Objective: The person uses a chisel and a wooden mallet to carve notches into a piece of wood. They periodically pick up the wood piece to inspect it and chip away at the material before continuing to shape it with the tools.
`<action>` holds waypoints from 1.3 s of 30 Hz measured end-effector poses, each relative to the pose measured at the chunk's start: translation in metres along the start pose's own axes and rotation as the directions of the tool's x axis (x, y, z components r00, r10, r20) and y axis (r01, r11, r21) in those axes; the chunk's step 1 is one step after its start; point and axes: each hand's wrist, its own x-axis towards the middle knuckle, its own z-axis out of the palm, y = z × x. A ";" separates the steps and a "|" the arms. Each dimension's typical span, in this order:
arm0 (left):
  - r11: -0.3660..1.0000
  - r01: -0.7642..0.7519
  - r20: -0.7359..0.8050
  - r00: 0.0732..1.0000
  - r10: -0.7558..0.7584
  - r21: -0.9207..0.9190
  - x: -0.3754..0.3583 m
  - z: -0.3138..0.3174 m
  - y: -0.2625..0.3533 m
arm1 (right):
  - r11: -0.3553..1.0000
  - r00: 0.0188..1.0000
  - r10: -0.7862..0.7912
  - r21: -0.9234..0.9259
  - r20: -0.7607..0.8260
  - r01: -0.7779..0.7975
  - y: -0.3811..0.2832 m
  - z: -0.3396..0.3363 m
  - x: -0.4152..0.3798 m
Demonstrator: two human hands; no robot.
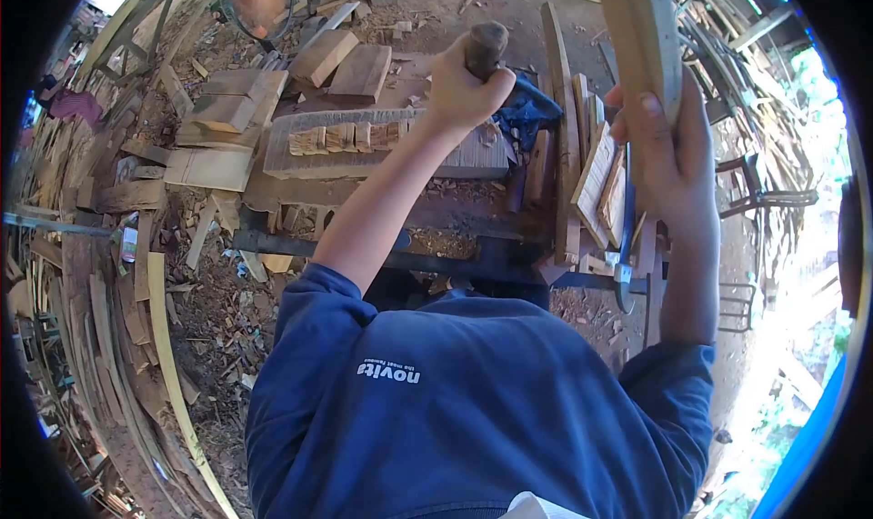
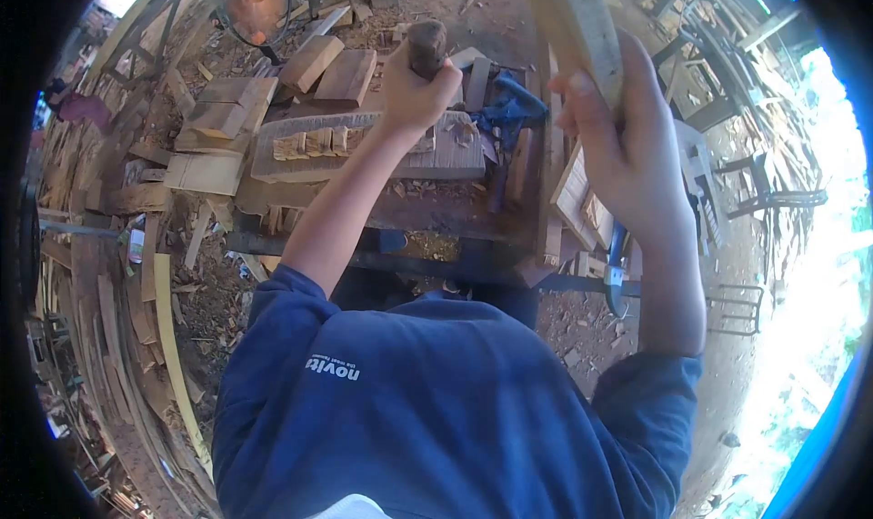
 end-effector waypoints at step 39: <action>0.969 0.128 0.050 0.991 -0.120 -0.212 0.009 -0.023 -0.018 | 0.977 0.977 0.210 -0.039 -0.029 -0.211 -0.035 -0.069 0.031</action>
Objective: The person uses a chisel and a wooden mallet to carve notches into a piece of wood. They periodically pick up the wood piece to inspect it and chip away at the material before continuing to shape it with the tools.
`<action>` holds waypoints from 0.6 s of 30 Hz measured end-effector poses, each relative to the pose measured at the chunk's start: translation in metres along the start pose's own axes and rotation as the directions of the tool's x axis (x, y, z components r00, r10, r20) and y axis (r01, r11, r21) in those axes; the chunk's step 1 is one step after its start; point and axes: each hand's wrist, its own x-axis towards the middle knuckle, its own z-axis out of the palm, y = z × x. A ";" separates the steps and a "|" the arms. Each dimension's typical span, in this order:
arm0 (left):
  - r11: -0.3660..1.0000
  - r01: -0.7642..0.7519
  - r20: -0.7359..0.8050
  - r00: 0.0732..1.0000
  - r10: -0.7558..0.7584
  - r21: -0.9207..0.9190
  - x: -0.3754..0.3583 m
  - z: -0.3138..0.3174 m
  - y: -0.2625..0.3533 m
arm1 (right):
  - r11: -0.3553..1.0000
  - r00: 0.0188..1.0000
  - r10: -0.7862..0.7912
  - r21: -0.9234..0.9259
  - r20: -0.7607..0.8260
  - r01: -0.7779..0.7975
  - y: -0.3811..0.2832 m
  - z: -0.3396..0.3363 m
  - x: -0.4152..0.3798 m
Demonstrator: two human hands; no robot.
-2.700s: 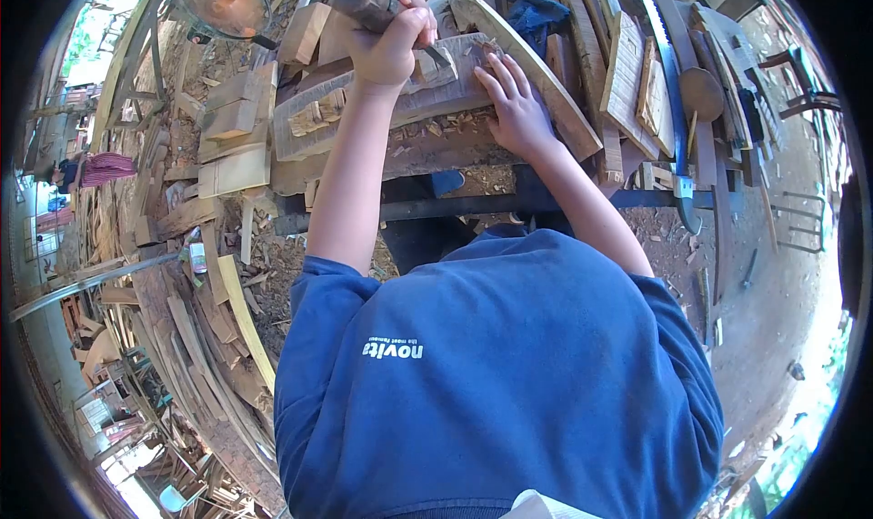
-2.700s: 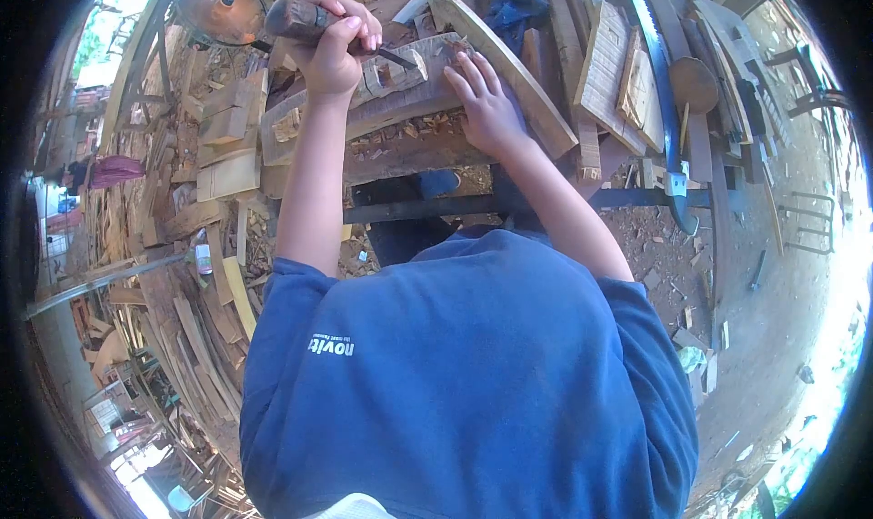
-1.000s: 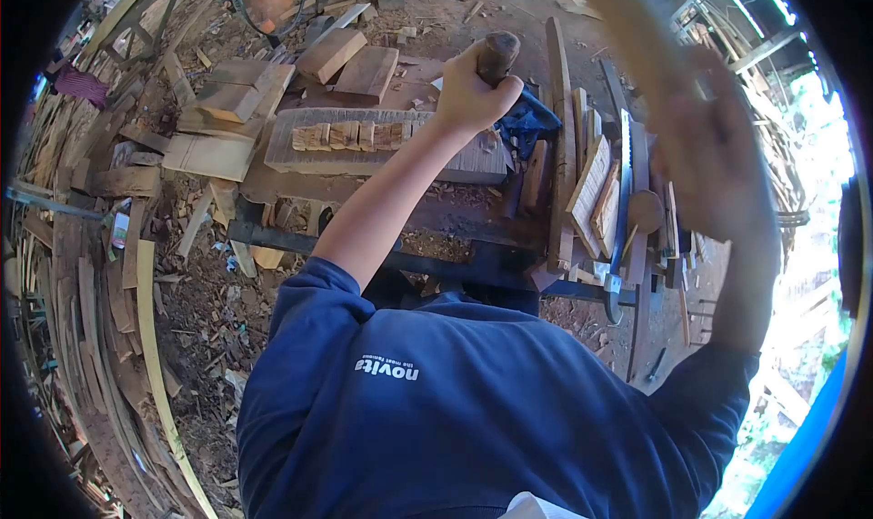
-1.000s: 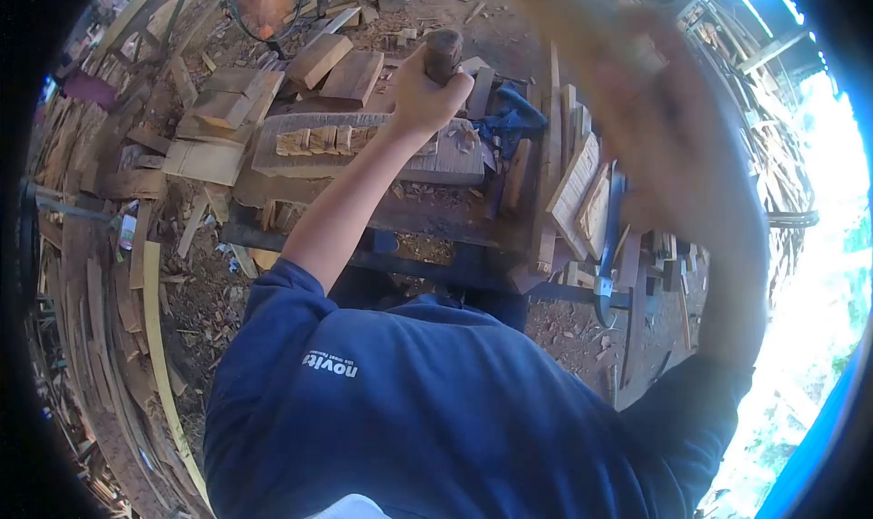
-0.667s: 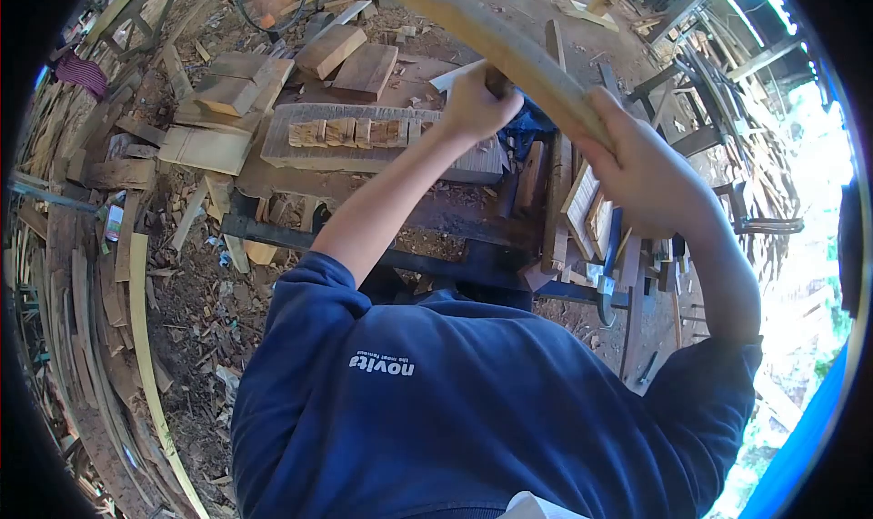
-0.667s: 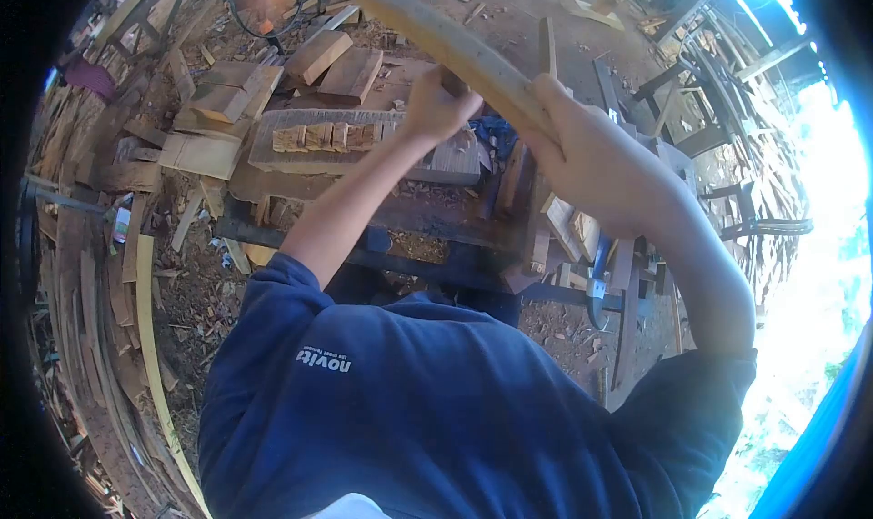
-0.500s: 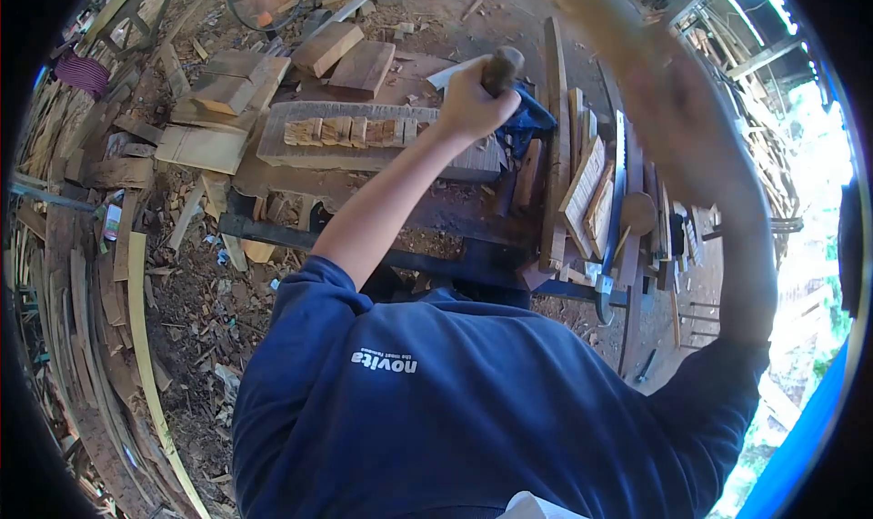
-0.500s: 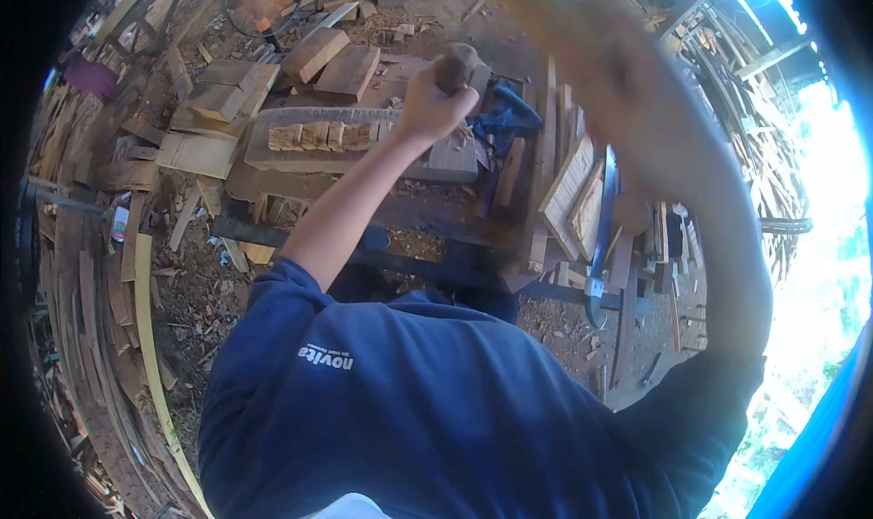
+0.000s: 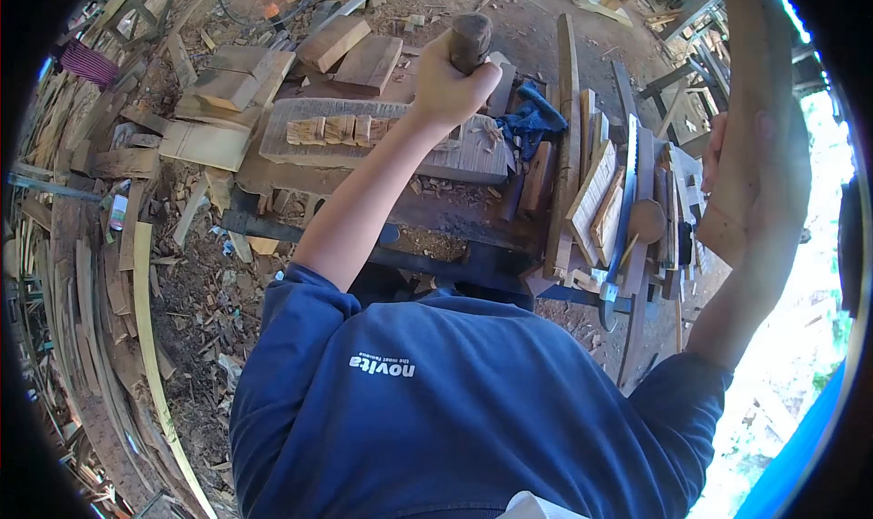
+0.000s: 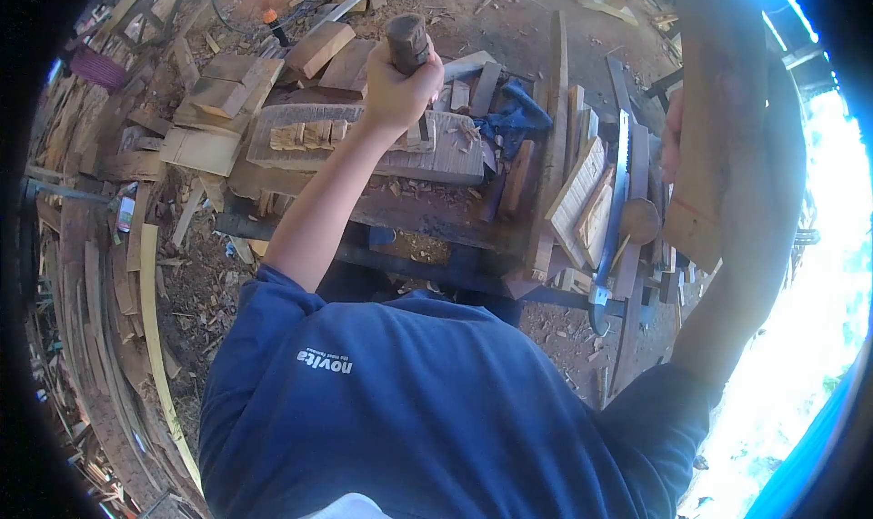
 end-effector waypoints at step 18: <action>0.968 -0.061 -0.121 0.988 0.093 0.244 -0.008 0.000 -0.010 | 0.992 0.989 -0.093 -0.092 -0.118 0.083 -0.008 0.027 -0.020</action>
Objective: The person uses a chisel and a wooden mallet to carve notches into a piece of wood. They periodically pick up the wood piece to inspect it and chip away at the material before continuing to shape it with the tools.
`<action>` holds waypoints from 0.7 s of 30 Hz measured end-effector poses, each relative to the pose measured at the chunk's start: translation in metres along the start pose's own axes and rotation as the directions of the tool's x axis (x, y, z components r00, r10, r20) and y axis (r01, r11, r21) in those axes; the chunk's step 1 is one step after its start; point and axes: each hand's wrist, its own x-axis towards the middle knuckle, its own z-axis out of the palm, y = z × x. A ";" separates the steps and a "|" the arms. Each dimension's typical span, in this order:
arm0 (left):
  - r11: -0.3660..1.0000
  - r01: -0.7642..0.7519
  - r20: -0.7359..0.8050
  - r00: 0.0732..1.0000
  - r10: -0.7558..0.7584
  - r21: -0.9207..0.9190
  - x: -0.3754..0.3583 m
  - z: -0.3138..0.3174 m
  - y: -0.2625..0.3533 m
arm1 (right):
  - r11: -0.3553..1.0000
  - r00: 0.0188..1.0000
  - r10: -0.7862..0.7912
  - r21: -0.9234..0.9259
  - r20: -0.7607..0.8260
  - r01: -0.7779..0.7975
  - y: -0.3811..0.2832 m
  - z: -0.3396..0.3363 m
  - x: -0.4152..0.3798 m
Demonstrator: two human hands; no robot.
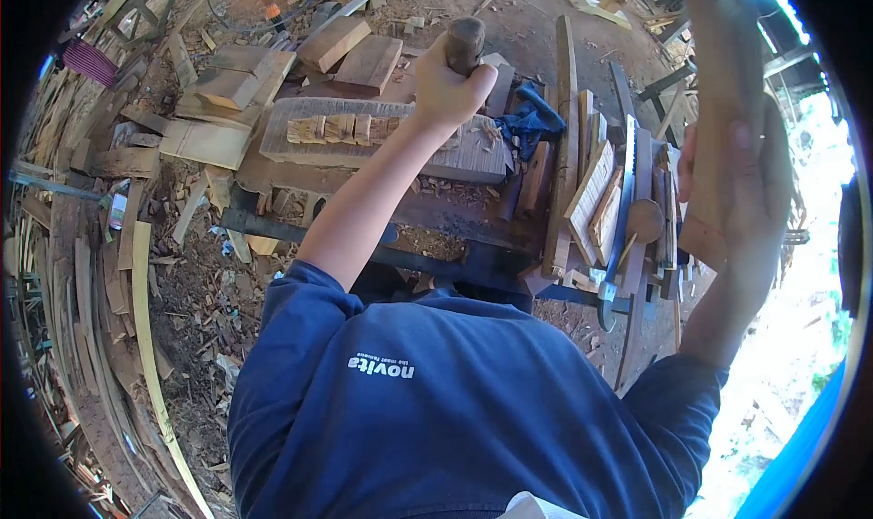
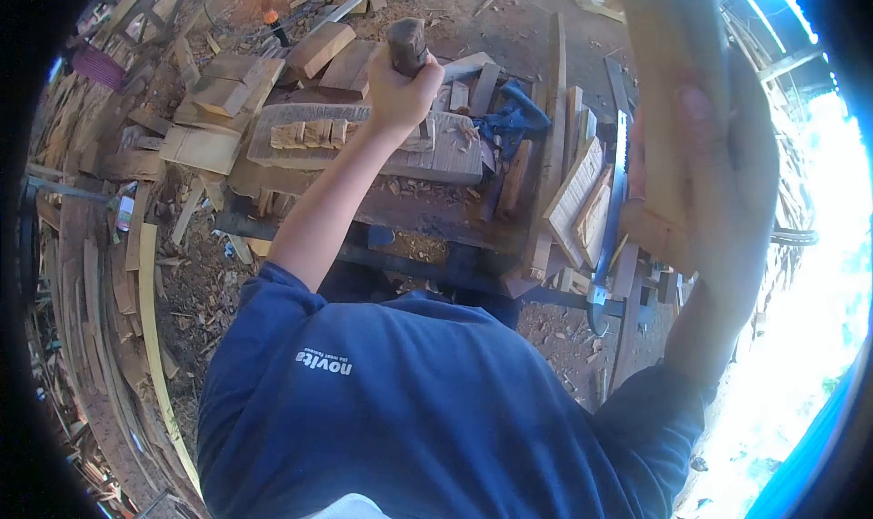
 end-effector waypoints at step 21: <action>0.994 -0.094 0.074 0.992 0.097 -0.053 -0.008 0.008 0.008 | 0.987 0.947 -0.136 -0.038 0.292 0.154 -0.026 0.037 0.010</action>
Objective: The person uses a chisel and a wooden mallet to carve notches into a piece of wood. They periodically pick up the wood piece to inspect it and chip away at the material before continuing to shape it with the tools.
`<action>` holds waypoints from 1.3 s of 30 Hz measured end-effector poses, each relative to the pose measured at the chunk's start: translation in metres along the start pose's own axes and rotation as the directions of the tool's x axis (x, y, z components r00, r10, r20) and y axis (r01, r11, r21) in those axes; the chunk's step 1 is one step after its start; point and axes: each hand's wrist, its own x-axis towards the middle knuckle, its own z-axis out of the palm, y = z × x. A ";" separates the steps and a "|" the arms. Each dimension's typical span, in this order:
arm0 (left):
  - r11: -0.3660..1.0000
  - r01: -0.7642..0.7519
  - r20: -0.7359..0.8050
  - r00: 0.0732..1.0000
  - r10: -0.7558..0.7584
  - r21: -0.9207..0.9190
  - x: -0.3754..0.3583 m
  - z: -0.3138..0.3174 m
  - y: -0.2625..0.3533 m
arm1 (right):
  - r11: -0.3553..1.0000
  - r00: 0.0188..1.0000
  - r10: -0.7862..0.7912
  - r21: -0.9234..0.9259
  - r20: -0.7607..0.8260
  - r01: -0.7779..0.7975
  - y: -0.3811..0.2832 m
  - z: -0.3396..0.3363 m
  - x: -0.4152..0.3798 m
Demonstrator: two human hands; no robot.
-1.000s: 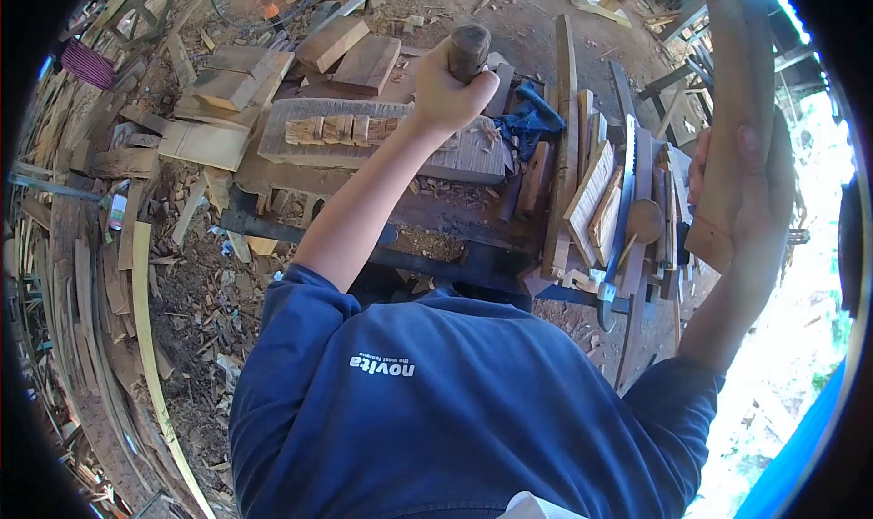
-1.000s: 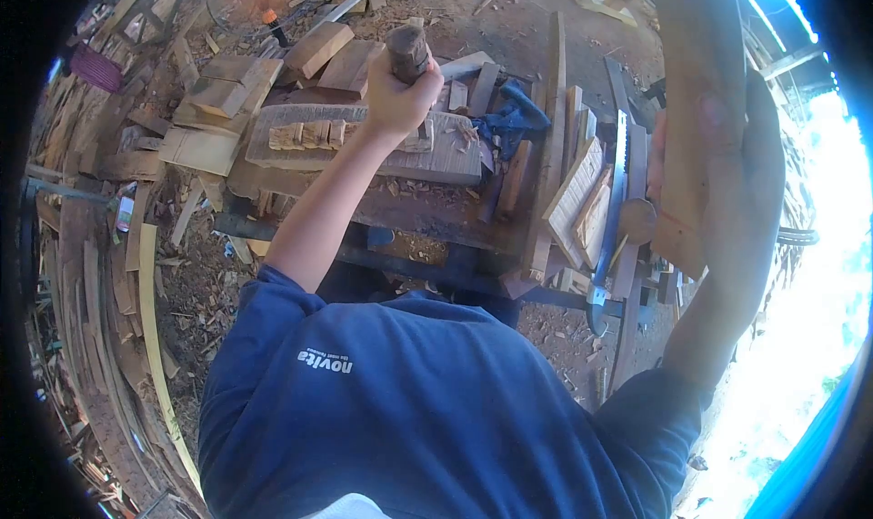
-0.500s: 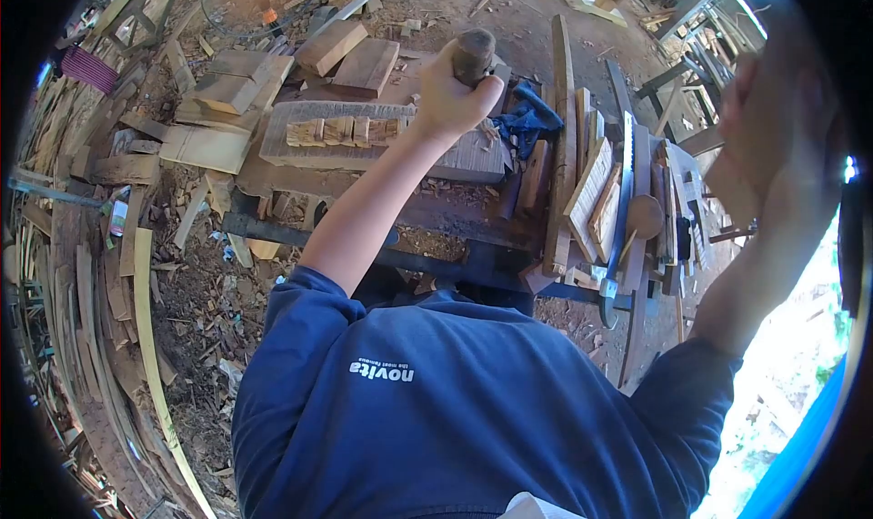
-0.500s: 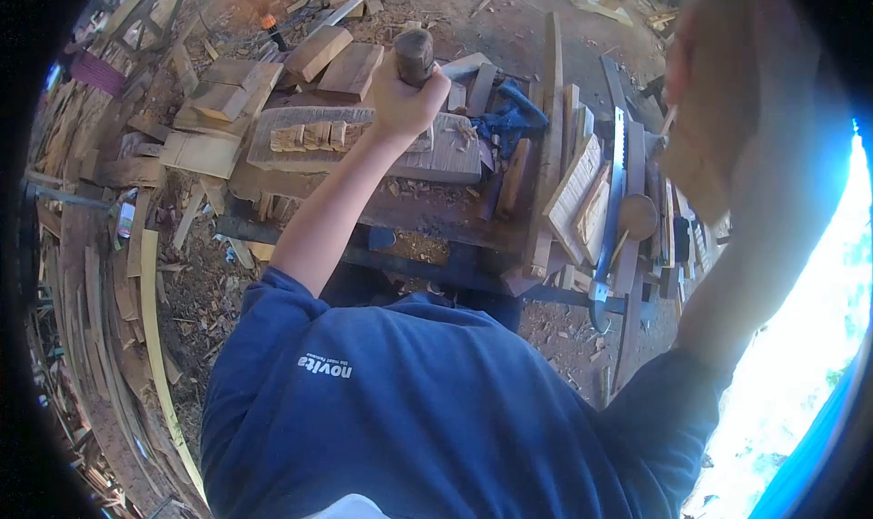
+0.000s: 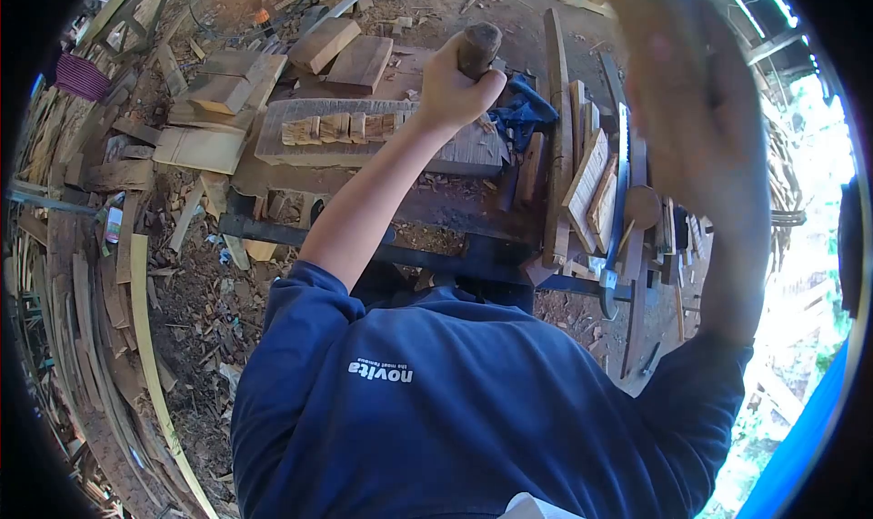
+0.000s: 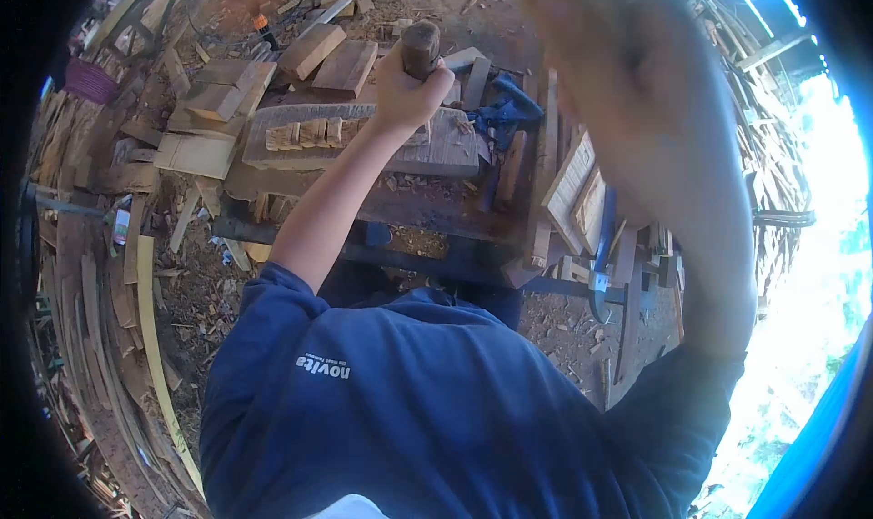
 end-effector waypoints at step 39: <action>0.984 -0.014 -0.088 0.996 -0.002 -0.178 0.002 0.018 -0.012 | 0.939 0.966 0.091 -0.343 0.243 -0.003 0.030 0.028 0.018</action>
